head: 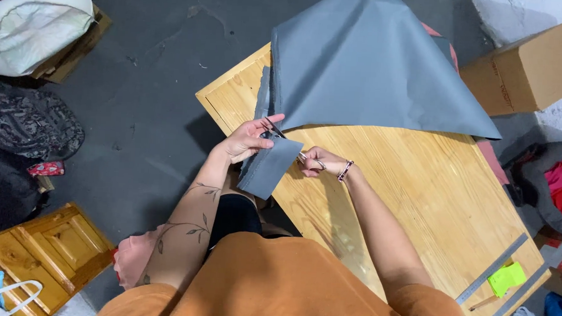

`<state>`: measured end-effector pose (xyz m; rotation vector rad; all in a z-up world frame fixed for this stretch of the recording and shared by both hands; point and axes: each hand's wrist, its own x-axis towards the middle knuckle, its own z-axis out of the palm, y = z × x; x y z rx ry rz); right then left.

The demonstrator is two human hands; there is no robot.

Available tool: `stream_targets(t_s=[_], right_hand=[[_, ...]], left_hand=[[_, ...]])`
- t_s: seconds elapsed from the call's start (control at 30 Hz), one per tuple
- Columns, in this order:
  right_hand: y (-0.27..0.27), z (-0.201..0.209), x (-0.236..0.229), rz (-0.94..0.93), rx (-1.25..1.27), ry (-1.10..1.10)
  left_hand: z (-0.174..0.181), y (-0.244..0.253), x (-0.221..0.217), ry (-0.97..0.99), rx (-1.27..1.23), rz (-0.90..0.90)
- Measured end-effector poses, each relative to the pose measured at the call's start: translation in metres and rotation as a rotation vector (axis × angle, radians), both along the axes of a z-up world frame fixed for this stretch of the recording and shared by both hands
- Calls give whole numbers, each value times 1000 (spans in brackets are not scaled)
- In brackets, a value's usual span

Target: The person writes on a yellow sticky note with a pencil, then picks up a large piece of gray fabric and cuts it with scissors. They unfold the fabric on the table, smooth it out, and use a metal ruler to measure and mark the material.

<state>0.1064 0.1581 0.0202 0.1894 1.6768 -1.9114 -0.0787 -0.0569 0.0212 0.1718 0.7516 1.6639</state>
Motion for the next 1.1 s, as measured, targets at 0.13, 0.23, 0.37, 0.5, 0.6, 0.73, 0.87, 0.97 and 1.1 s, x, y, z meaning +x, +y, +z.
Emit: stream_targets(t_s=[0.13, 0.23, 0.37, 0.5, 0.6, 0.73, 0.87, 0.97, 1.1], right_hand=[[-13, 37, -8, -18, -90, 5], [-15, 25, -9, -54, -134, 0], [-13, 5, -13, -89, -89, 49], [-15, -6, -14, -136, -11, 61], [-14, -38, -6, -172, 10, 44], [-18, -9, -7, -193, 26, 54], [-18, 10, 2, -312, 161, 34], [-14, -6, 16, -477, 498, -55], [-18, 36, 31, -574, 1195, -292]], left_hand=[[-4, 1, -1, -31, 23, 6], [-3, 2, -2, -44, 43, 7], [3, 3, -1, -56, 60, -11], [-1, 2, -3, -61, 70, -11], [-8, 1, -5, -52, 76, -15], [8, -6, 1, -58, 68, -51], [16, -9, 0, 36, -66, -51], [19, -8, -2, 168, -132, -94], [-12, -2, 0, 397, -253, -165]])
